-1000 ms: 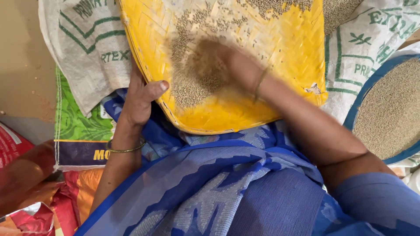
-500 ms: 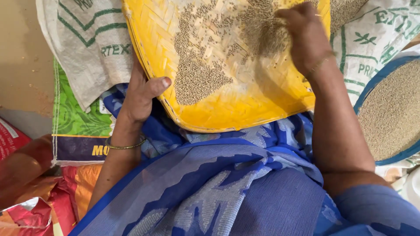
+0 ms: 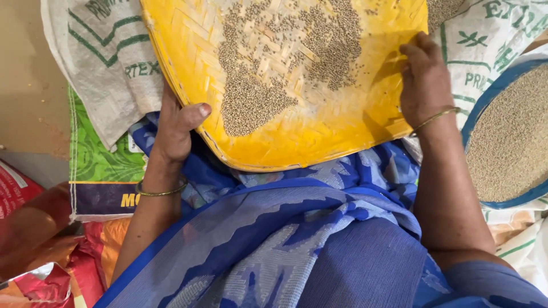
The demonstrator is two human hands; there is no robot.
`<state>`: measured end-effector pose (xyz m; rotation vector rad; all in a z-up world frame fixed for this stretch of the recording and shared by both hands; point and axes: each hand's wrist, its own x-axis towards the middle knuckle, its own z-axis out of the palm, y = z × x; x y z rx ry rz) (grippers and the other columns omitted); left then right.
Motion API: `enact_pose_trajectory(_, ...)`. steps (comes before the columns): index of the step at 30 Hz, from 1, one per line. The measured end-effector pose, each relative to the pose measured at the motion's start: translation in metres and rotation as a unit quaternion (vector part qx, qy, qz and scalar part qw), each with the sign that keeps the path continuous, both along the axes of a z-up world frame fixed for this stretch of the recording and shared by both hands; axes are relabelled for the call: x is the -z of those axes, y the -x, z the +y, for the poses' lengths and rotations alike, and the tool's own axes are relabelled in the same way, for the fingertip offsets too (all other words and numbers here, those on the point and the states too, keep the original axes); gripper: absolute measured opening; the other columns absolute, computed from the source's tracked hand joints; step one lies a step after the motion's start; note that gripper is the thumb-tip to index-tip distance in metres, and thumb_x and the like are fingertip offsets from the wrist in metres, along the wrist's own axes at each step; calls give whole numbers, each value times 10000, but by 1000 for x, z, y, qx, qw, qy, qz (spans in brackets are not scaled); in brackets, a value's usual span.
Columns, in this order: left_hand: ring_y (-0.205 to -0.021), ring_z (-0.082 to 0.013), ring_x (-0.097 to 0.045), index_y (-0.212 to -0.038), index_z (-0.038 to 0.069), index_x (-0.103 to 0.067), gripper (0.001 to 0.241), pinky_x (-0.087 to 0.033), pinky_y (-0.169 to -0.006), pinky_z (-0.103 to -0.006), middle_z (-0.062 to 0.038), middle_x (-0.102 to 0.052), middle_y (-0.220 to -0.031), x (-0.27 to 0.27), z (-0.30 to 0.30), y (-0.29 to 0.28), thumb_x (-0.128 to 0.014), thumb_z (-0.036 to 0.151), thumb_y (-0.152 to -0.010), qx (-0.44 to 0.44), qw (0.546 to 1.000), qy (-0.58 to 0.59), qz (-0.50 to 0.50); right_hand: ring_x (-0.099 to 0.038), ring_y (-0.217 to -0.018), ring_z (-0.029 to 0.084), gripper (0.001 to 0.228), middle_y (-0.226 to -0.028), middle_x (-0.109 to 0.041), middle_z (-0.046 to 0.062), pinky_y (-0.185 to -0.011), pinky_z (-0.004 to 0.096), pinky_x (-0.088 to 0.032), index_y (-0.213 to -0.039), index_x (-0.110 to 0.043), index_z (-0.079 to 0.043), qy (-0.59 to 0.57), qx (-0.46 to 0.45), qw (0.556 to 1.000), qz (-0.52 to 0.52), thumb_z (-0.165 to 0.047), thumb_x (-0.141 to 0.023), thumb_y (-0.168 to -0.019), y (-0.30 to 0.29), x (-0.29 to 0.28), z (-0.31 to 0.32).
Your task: The person is manually cleaning or sorting grains using a winnowing basket and their hands.
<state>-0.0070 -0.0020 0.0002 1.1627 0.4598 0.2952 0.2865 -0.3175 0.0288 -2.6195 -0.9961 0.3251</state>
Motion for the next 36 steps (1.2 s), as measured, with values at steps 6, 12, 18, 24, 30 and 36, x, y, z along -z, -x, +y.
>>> enact_pose_trajectory(6, -1495, -243, -436, -1625, -10, -296, 938, -325, -1297, -381, -114, -458, -1594, -4, -1, -3, -698, 327, -848, -4, 1000, 4, -1, -484, -1347, 479, 412, -1577, -385, 325, -1093, 458, -444, -1388, -560, 29, 33, 2, 998, 46, 45, -563, -976, 24, 18, 20)
enact_pose_trajectory(12, -1493, -240, -438, -1624, -10, -297, 923, -325, -1298, -377, -115, -460, -1591, -7, 1, -4, -690, 323, -858, -3, 1000, -3, 2, -379, -1464, 422, 532, -1552, -399, 303, -1221, 465, -312, -1448, -492, 55, 29, -270, 962, 38, -67, -599, -941, 77, 29, 56)
enact_pose_trajectory(18, -1497, -235, -429, -1630, -9, -293, 917, -315, -1304, -368, -110, -461, -1592, -10, 3, -7, -698, 321, -877, 2, 1000, -21, 5, -398, -1468, 394, 458, -1528, -481, 230, -1214, 453, -315, -1411, -546, -40, -5, -252, 953, 170, -27, -568, -954, 48, 15, 55)
enact_pose_trajectory(24, -1493, -236, -433, -1628, -3, -313, 904, -318, -1302, -367, -105, -471, -1585, -6, 3, -4, -703, 316, -877, 2, 1000, -23, 6, -417, -1400, 465, 461, -1574, -390, 306, -1163, 481, -353, -1457, -503, 11, 30, -94, 992, 73, 11, -568, -1001, -18, 5, 45)
enact_pose_trajectory(30, -1504, -238, -423, -1634, 1, -303, 923, -311, -1302, -367, -106, -458, -1599, -7, 1, -5, -705, 324, -868, -1, 1000, -23, 14, -281, -1546, 392, 636, -1677, -253, 261, -1281, 438, -236, -1576, -335, 27, 54, -194, 979, 23, 28, -530, -971, 8, 96, 65)
enact_pose_trajectory(36, -1529, -240, -391, -1657, 9, -228, 1004, -297, -1308, -375, -110, -409, -1638, -11, 1, -9, -734, 338, -855, -4, 1000, -1, 7, -242, -1518, 376, 674, -1640, -256, 246, -1231, 444, -200, -1554, -337, -3, 31, -324, 933, 153, -102, -589, -937, 66, 30, 106)
